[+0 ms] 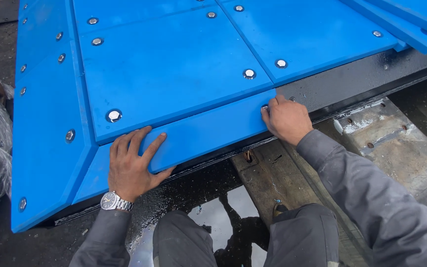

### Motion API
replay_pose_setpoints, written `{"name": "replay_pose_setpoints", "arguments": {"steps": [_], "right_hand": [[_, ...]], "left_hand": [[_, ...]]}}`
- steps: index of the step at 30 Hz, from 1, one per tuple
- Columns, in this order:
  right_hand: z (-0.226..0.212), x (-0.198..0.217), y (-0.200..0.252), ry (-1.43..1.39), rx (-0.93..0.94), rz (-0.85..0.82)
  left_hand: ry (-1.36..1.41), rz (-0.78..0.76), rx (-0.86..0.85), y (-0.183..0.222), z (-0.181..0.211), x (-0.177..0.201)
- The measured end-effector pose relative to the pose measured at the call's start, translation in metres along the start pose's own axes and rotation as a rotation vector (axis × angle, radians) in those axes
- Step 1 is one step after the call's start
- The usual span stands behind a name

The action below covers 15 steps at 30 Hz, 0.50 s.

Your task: The person aligns blue plastic panels on a black steel frame and fastens them by hand, inserting bolts through aligned holes, adding washers, and threading nuts onto the bolts. The person occasionally dips a bolt in a puddle of water before inserting it and repositions panels between fasteners.

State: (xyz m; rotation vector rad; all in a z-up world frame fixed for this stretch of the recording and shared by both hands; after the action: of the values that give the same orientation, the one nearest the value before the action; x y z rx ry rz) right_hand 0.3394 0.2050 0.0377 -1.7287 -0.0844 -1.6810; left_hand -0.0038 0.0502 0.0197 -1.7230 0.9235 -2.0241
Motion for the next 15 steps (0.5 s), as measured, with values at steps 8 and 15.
{"name": "replay_pose_setpoints", "arguments": {"steps": [8,15], "right_hand": [[0.014,0.033,0.078,-0.339,-0.468,0.056],[0.008,-0.008,0.255,-0.024,-0.537,-0.356]], "left_hand": [[0.05,-0.001,0.034,0.004,0.012,0.002],[0.08,-0.043,0.06,-0.026,0.062,-0.04]]}}
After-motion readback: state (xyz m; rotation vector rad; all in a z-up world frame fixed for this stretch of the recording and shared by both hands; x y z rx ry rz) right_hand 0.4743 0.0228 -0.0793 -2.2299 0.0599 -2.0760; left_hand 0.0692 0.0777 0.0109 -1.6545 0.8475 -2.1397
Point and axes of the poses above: each hand's wrist, its own y-axis away from the middle knuckle, its own x-axis out of the back of the hand, z = x × y, the point moved 6 cm from there along -y, towards the middle knuckle, and after that the axes turned 7 degrees about z, right-handed, at the moved point
